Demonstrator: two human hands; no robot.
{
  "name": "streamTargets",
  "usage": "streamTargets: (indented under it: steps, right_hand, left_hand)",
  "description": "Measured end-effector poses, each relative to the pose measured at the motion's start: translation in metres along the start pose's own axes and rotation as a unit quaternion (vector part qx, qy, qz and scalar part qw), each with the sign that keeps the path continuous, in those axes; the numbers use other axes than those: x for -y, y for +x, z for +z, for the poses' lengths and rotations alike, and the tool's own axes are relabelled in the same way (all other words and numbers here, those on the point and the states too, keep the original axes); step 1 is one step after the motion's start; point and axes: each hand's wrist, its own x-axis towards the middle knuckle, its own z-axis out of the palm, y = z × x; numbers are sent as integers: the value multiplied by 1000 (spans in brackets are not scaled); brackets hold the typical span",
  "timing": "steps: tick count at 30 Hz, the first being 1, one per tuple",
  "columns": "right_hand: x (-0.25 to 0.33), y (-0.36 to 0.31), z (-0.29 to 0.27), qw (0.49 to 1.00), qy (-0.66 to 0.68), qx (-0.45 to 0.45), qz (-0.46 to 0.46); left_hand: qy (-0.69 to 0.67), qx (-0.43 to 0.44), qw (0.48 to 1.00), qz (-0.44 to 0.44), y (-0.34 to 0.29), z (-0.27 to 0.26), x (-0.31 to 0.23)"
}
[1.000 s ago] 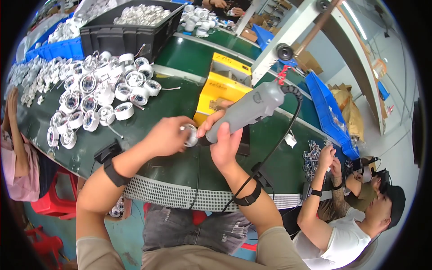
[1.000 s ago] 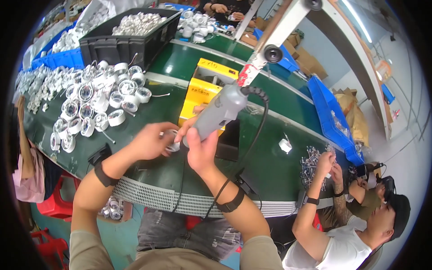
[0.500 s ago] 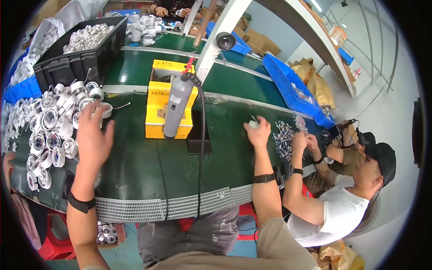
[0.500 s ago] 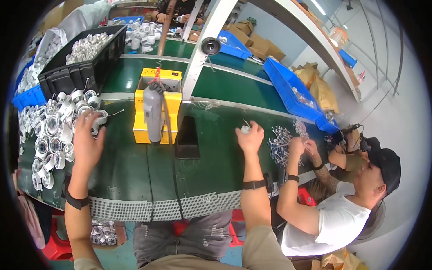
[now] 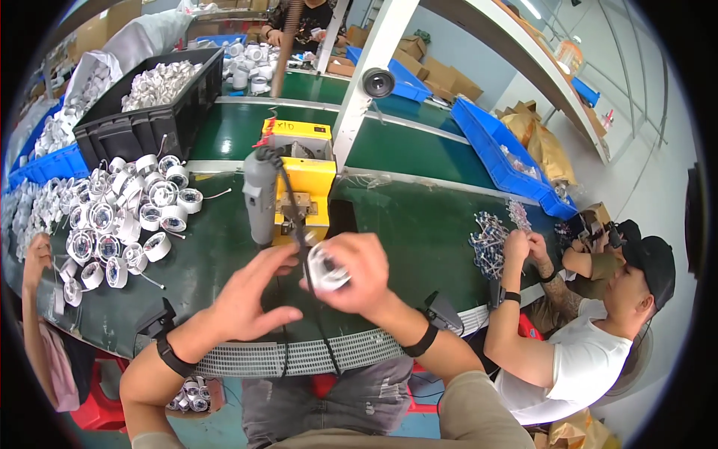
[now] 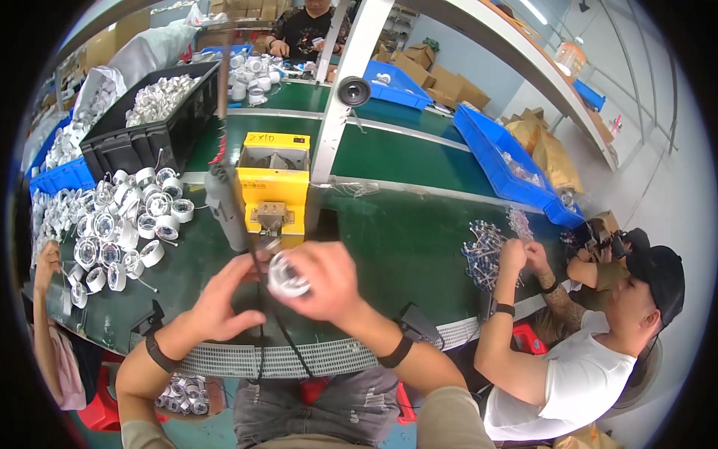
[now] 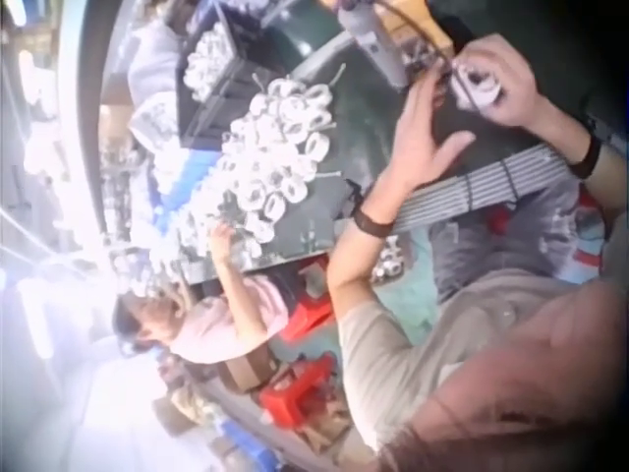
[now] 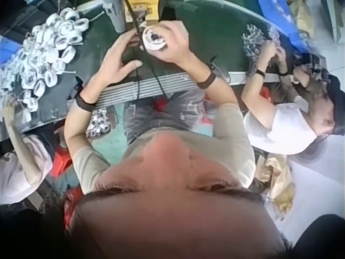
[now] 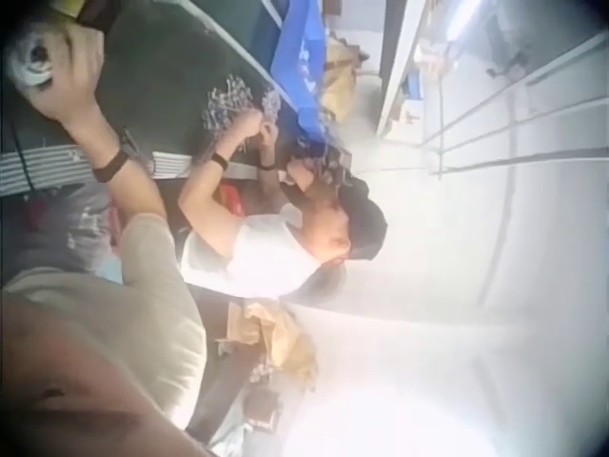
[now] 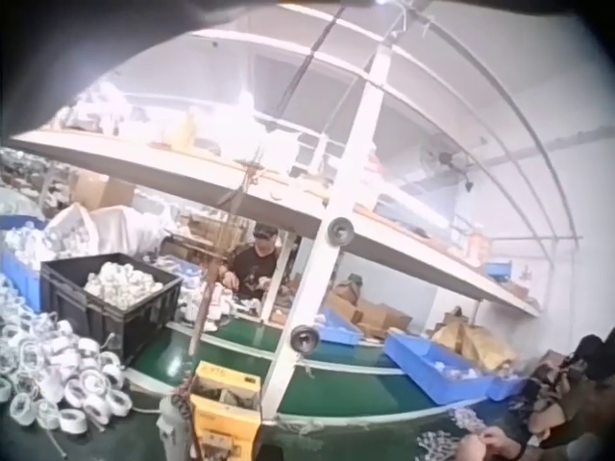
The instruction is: The person assembles electronic components by hand, picking up a white plastic housing, inserting a circuit board, and securing it with an electric screwdriver. They repeat this process multiple times, placing the finished units back onto the green workbench.
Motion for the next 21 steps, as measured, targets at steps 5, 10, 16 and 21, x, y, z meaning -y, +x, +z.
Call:
streamTargets:
  steps: [5, 10, 16, 21]
  right_hand:
    - [25, 8, 23, 998, 38, 42, -25]
    - [10, 4, 9, 989, 102, 99, -52]
    - [-5, 6, 7, 967, 192, 152, -69]
    - [5, 5, 8, 971, 201, 96, -87]
  left_hand:
    - [-125, -23, 990, -67, -12, 11, 4]
    - [-402, 65, 900, -155, -6, -19, 11]
    - [-440, 234, 845, -193, -6, -41, 21]
    - [-432, 219, 853, -196, -8, -39, 28]
